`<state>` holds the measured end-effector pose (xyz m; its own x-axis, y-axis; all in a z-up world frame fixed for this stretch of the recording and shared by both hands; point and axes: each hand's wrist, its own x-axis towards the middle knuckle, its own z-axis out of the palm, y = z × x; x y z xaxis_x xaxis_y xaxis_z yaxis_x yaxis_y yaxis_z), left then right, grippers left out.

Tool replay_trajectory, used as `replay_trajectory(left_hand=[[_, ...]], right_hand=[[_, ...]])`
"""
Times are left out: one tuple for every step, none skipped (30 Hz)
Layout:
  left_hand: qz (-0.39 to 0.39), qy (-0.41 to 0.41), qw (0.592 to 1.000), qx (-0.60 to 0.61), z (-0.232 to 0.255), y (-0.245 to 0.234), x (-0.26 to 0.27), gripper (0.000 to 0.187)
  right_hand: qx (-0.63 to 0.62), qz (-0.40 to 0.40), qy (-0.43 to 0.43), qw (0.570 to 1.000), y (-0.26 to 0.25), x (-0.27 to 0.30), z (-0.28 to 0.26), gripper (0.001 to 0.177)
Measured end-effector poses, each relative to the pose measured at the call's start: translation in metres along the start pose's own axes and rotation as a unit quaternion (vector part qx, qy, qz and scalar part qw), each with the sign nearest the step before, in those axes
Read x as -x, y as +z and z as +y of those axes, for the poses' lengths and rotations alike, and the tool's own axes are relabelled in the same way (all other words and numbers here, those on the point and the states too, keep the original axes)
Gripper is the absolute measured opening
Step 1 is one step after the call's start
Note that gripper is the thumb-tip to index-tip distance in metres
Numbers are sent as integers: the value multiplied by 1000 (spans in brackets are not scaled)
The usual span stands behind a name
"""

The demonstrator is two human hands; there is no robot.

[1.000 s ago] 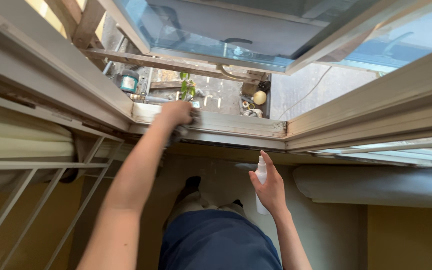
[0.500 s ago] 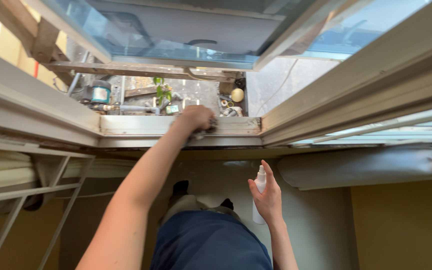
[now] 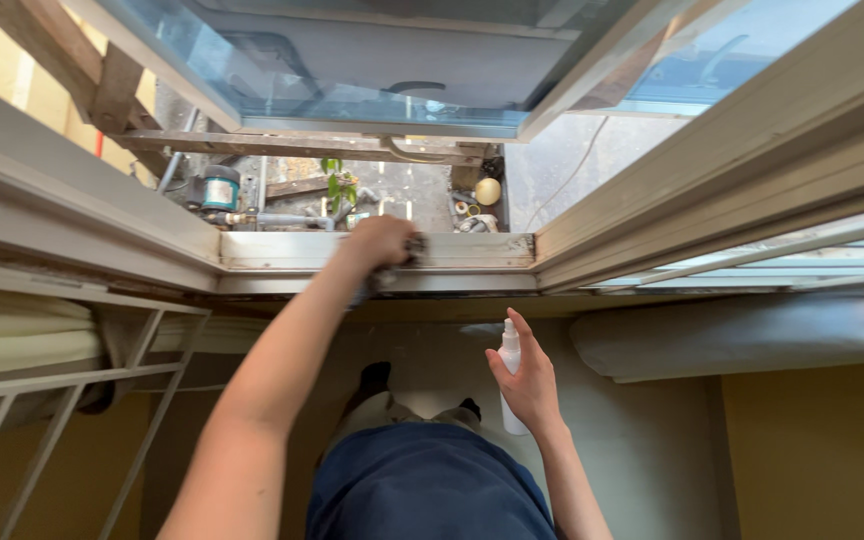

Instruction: The person cleans a window and its frame using a spray bottle and a cloth. They spray the glass and wipe it repeatedly, then clean the window frame and sill with the same cloth.

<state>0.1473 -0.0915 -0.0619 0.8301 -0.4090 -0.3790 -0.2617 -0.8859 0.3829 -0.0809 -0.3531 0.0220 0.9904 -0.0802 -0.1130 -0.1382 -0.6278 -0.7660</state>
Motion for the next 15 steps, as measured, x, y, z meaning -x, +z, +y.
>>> replay_trajectory(left_hand=[[4,-27,1000,8,-26,-3,14,37],[0,-82,997,7,-53,-7,28,52],[-7,-123,992,21,-79,-11,42,52],[11,-141,990,10,-102,-13,58,51],[19,-152,988,6,-124,-19,71,52],[26,-160,987,3,-137,-21,77,53],[28,-177,984,1,-143,-21,80,51],[29,-193,981,-3,-146,-23,82,48],[30,-208,978,-6,-146,-26,83,45],[7,-206,978,-10,-141,-29,79,45],[-15,-205,979,-15,-131,-31,70,45],[-38,-204,978,-19,-117,-30,60,45],[-47,-187,981,-3,-99,-26,49,40],[-56,-170,984,13,-80,-21,36,36],[-35,-146,989,-2,-58,-14,22,36]], right_hand=[[4,-14,-5,1000,2,-3,-4,69],[9,-28,-10,1000,5,-4,-7,69],[12,-34,-19,999,8,-6,-11,70],[15,-39,-29,999,10,-7,-14,70],[18,-44,-38,998,11,-9,-17,70],[16,-47,-32,998,12,-9,-18,70],[14,-50,-26,998,13,-9,-19,70],[13,-51,-18,998,13,-9,-20,70],[12,-49,-10,999,12,-8,-19,70],[11,-46,-2,999,11,-5,-17,70],[11,-43,6,999,10,-3,-15,69],[8,-30,-3,1000,7,-1,-11,69],[4,-17,-13,1000,5,2,-8,69],[0,-4,-24,1000,3,4,-4,69],[-2,3,-13,1000,1,6,0,68]])
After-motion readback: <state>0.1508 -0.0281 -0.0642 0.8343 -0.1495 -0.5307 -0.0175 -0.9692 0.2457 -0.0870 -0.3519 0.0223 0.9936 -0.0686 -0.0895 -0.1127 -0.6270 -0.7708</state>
